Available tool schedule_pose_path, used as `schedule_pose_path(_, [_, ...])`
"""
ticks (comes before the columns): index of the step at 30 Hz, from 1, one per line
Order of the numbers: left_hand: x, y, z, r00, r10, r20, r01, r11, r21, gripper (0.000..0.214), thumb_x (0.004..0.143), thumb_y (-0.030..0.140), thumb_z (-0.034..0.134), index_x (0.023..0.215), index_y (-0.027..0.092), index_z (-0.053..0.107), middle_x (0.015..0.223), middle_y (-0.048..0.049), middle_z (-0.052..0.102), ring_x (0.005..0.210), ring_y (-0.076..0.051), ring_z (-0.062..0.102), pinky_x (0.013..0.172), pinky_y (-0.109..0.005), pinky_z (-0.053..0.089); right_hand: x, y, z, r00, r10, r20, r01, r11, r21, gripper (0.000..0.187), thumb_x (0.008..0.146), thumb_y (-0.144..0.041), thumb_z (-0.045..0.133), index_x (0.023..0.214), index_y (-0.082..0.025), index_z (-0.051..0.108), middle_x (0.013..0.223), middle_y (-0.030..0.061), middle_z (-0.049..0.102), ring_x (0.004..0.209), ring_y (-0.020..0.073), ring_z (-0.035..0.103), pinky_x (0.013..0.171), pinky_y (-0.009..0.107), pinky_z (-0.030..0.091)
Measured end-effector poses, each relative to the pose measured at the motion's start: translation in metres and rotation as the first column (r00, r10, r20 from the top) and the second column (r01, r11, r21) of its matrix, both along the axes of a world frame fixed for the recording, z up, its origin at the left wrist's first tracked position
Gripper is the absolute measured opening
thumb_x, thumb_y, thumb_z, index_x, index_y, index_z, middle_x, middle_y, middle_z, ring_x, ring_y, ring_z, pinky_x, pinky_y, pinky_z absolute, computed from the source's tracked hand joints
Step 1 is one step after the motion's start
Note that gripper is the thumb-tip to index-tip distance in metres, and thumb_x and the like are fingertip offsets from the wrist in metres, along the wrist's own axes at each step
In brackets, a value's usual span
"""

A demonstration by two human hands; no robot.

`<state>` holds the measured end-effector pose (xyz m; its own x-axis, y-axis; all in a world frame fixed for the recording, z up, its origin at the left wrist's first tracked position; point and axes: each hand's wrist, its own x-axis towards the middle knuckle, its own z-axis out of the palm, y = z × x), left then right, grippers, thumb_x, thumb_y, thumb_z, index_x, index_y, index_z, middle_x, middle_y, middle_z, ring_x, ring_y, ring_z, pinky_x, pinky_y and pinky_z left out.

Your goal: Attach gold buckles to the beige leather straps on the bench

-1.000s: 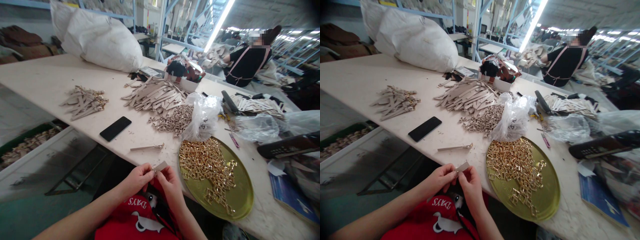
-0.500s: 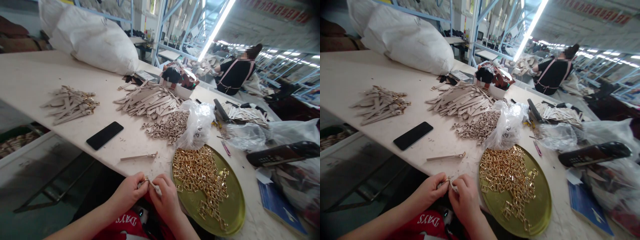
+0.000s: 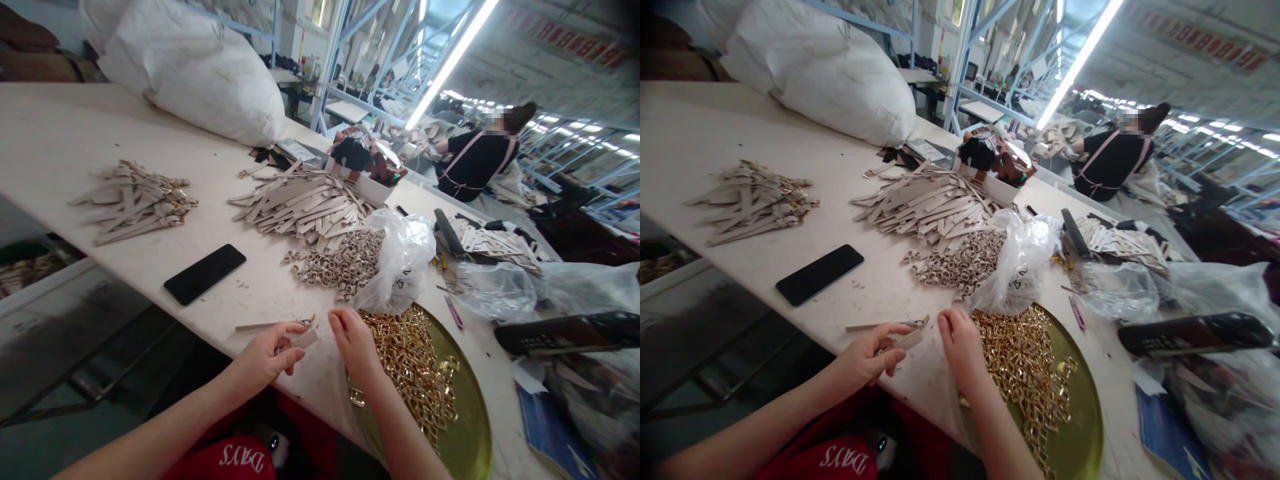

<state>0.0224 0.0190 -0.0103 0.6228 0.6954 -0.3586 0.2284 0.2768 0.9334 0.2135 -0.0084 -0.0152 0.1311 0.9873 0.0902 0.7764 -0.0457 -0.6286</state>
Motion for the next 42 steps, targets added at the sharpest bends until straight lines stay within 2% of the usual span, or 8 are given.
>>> schedule_pose_path(2, [0.000,0.002,0.000,0.999,-0.034,-0.019,0.035,0.999,0.033,0.035,0.076,0.047,0.050,0.092,0.016,0.052,0.055,0.0068,0.053,0.037,-0.005,0.035,0.039,-0.018,0.026,0.016,0.023,-0.008,0.940,-0.122,0.318,0.142,0.989,-0.040,0.013,0.081,-0.015,0.045,0.086,-0.016,0.057,0.090,0.0095,0.057,0.081,0.0196,0.053,0.072,0.030,0.038])
schedule_pose_path(5, [-0.002,-0.001,-0.002,0.999,0.001,-0.032,-0.001,1.000,0.010,0.035,0.076,0.051,0.048,0.080,0.016,0.051,0.052,0.0066,0.052,0.036,-0.004,0.034,0.037,-0.017,0.024,0.025,0.045,-0.020,0.920,-0.152,0.361,0.183,0.982,-0.052,0.016,0.077,-0.005,0.044,0.077,-0.014,0.058,0.086,0.0140,0.058,0.082,0.0228,0.053,0.072,0.033,0.036])
schedule_pose_path(15, [-0.011,-0.011,0.006,0.988,0.152,0.034,-0.154,0.987,0.054,0.032,0.079,0.049,0.045,0.079,0.017,0.048,0.049,0.0075,0.048,0.033,-0.004,0.030,0.034,-0.016,0.020,-0.014,0.005,0.008,0.983,-0.046,-0.177,0.027,0.994,-0.108,0.016,0.082,-0.029,0.045,0.088,-0.017,0.053,0.073,0.0016,0.060,0.063,0.0124,0.055,0.059,0.023,0.041])
schedule_pose_path(18, [-0.011,-0.015,0.014,0.985,0.165,0.042,-0.169,0.980,0.103,0.033,0.079,0.049,0.044,0.078,0.017,0.049,0.048,0.0077,0.047,0.034,-0.004,0.030,0.036,-0.017,0.021,-0.034,-0.018,0.018,0.663,-0.039,-0.748,-0.085,0.988,-0.128,0.018,0.078,-0.034,0.053,0.088,-0.018,0.054,0.071,-0.0016,0.056,0.060,0.0097,0.050,0.059,0.022,0.039])
schedule_pose_path(20, [-0.013,-0.018,0.019,0.991,0.133,0.030,-0.136,0.978,0.160,0.033,0.079,0.048,0.045,0.074,0.017,0.049,0.048,0.0074,0.046,0.037,-0.005,0.032,0.039,-0.017,0.024,-0.042,-0.029,0.020,0.451,-0.063,-0.890,-0.116,0.985,-0.129,0.019,0.073,-0.034,0.060,0.083,-0.018,0.056,0.065,-0.0034,0.053,0.058,0.0088,0.046,0.060,0.022,0.037])
schedule_pose_path(22, [-0.016,-0.022,0.022,0.996,0.087,-0.001,-0.084,0.971,0.225,0.032,0.078,0.047,0.046,0.069,0.016,0.049,0.048,0.0070,0.044,0.042,-0.006,0.035,0.042,-0.018,0.026,-0.046,-0.035,0.020,0.391,-0.079,-0.917,-0.128,0.982,-0.139,0.019,0.070,-0.033,0.065,0.078,-0.018,0.057,0.062,-0.0041,0.051,0.057,0.0085,0.043,0.059,0.022,0.035])
schedule_pose_path(34, [-0.032,-0.024,0.036,0.915,-0.236,-0.327,0.326,0.911,0.252,0.027,0.077,0.038,0.042,0.063,0.017,0.050,0.046,0.0055,0.045,0.043,-0.009,0.041,0.041,-0.019,0.025,-0.042,-0.049,0.011,0.470,-0.095,-0.877,-0.249,0.940,-0.235,0.025,0.061,-0.036,0.072,0.067,-0.017,0.056,0.057,-0.0043,0.051,0.056,0.0097,0.043,0.058,0.024,0.034])
schedule_pose_path(42, [-0.025,-0.025,0.030,0.964,-0.138,-0.229,0.198,0.944,0.265,0.016,0.076,0.027,0.042,0.082,0.016,0.052,0.061,0.0031,0.052,0.057,-0.011,0.048,0.050,-0.019,0.033,-0.053,-0.048,0.008,0.479,-0.101,-0.872,-0.168,0.965,-0.204,0.020,0.067,-0.036,0.066,0.070,-0.019,0.056,0.063,-0.0041,0.051,0.060,0.0105,0.044,0.060,0.023,0.035])
